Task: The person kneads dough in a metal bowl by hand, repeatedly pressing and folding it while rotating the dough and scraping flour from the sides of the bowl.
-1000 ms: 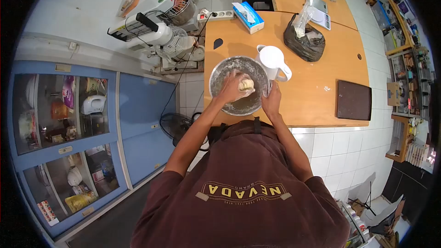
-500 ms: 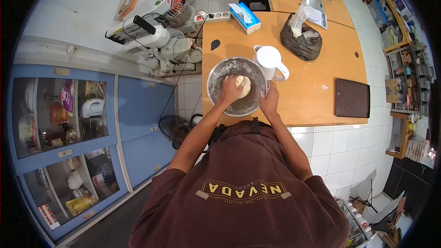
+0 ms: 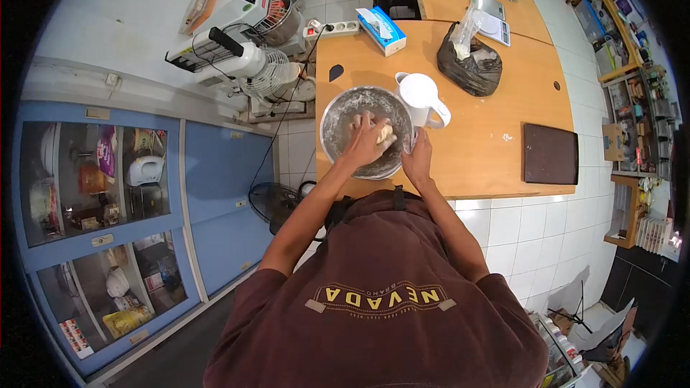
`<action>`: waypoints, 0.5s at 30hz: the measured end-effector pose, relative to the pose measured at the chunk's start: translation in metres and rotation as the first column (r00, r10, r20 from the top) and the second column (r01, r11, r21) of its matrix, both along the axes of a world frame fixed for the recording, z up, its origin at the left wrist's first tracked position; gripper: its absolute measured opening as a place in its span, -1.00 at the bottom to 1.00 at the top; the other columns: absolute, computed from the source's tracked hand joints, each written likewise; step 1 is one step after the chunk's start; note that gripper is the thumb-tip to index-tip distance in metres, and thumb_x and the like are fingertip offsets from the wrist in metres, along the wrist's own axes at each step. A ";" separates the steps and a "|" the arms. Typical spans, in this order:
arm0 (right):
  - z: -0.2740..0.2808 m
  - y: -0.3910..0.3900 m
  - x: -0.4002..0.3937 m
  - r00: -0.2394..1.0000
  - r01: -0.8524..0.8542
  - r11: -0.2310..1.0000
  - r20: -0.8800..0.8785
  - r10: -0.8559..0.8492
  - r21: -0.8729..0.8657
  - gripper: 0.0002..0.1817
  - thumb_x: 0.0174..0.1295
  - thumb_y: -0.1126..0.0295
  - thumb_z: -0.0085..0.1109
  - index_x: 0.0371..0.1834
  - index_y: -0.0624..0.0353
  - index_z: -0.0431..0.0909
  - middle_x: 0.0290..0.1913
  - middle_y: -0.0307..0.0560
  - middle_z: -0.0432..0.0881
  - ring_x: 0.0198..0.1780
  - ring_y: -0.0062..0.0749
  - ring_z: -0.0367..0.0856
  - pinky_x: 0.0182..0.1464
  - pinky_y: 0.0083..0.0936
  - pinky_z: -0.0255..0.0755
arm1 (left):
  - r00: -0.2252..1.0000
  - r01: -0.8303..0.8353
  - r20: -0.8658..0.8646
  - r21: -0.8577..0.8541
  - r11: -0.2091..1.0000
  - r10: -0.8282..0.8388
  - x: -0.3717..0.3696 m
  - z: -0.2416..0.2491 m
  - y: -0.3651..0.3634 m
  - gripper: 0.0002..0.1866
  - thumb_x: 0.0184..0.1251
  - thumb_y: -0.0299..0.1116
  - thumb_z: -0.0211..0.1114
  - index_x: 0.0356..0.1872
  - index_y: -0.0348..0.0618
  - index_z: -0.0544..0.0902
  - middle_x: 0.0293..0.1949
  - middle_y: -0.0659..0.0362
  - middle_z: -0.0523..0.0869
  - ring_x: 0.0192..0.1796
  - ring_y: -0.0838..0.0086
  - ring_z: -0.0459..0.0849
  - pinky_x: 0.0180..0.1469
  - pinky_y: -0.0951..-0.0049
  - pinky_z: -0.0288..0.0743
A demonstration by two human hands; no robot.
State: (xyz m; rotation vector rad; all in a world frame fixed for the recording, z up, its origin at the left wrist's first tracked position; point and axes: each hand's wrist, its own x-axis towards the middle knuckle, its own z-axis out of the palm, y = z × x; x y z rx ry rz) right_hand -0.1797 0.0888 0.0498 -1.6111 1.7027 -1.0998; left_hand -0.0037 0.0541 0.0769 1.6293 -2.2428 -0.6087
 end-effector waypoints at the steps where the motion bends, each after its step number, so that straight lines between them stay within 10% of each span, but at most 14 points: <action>1: 0.000 0.000 0.000 1.000 -0.001 1.000 0.000 0.001 -0.021 -0.40 0.00 0.68 0.28 0.20 0.42 0.40 0.04 0.43 0.58 0.09 0.43 0.57 0.13 0.05 0.48 | 0.997 0.079 -0.013 0.010 0.997 -0.079 0.005 -0.006 0.000 -0.40 0.14 -0.27 0.58 0.27 0.03 0.64 0.30 -0.08 0.45 0.33 -0.14 0.36 0.32 -0.21 0.35; 4: 0.000 -0.003 -0.001 1.000 -0.013 1.000 0.016 0.013 -0.007 -0.44 0.05 0.65 0.28 0.19 0.42 0.41 0.01 0.42 0.59 0.07 0.42 0.59 0.11 0.05 0.48 | 0.970 0.232 -0.094 0.076 0.970 -0.225 0.022 -0.008 -0.002 -0.24 0.06 -0.05 0.65 0.35 0.04 0.63 0.42 -0.07 0.39 0.42 -0.17 0.31 0.44 -0.19 0.27; 15: -0.002 -0.003 -0.002 1.000 0.011 1.000 0.014 -0.011 -0.019 -0.53 0.12 0.64 0.26 0.15 0.42 0.44 0.00 0.40 0.62 0.06 0.41 0.60 0.07 0.05 0.48 | 0.975 0.046 -0.222 0.119 0.992 -0.019 0.015 -0.048 0.000 -0.34 0.26 -0.28 0.46 0.40 -0.20 0.53 0.32 -0.29 0.54 0.38 -0.19 0.48 0.46 0.01 0.36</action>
